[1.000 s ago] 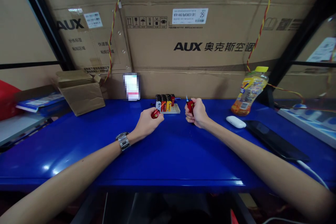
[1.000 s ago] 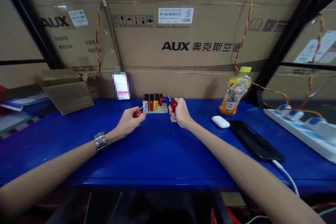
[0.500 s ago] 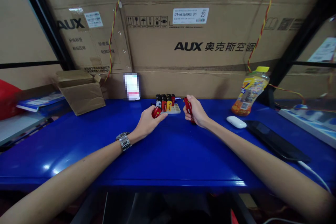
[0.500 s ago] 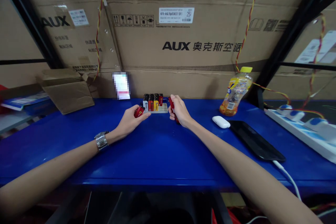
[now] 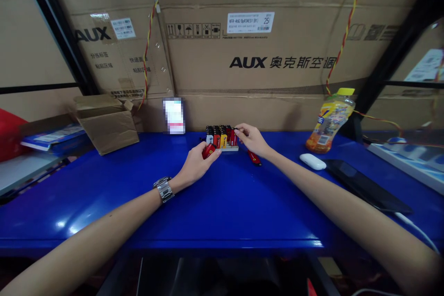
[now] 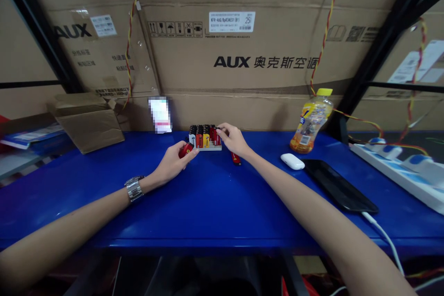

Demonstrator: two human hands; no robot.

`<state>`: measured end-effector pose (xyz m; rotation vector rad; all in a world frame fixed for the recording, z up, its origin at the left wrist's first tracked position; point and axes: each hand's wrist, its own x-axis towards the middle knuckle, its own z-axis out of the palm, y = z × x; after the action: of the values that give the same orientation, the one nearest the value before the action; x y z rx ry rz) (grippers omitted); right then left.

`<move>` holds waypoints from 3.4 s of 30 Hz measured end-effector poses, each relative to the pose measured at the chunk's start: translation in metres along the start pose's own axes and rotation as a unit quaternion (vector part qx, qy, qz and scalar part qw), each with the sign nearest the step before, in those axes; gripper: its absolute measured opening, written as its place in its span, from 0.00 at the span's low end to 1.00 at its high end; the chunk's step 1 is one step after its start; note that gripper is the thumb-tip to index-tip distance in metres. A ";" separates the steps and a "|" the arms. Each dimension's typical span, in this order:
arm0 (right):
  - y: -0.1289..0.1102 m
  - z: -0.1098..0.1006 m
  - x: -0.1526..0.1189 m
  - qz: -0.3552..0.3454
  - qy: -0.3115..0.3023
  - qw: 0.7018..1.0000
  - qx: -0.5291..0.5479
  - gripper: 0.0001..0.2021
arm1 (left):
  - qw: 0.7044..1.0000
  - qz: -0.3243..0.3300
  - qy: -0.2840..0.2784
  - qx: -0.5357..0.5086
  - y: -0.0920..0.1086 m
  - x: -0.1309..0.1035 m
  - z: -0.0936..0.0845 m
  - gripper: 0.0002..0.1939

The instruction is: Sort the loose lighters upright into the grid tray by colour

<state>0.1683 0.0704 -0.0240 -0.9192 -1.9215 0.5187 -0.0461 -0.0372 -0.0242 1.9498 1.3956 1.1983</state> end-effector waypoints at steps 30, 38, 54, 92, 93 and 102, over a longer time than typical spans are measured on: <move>-0.049 0.006 -0.007 -0.045 -0.076 0.990 0.113 0.14 | 0.998 -0.016 -0.020 -0.050 0.005 -0.002 0.000 0.13; 0.002 -0.015 0.003 -0.003 0.073 0.996 0.054 0.14 | 0.999 -0.032 -0.021 -0.022 0.003 0.000 0.001 0.13; -0.007 0.008 -0.005 -0.006 -0.001 0.999 0.040 0.13 | 0.999 -0.007 -0.035 0.001 0.004 -0.002 0.002 0.11; -0.011 -0.047 -0.005 0.107 -0.232 0.913 -0.319 0.13 | 0.998 0.034 -0.053 0.022 0.009 -0.005 -0.001 0.07; -0.012 -0.046 -0.006 0.123 -0.250 0.916 -0.287 0.14 | 0.998 0.040 -0.053 0.021 0.009 -0.005 -0.001 0.07; -0.056 -0.024 -0.012 0.168 -0.264 0.937 0.154 0.07 | 0.989 0.087 -0.103 0.055 0.009 -0.006 0.000 0.11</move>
<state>0.1706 0.0250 0.0185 -0.9688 -2.0649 1.3448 -0.0421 -0.0466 -0.0192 2.2414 1.2302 0.9764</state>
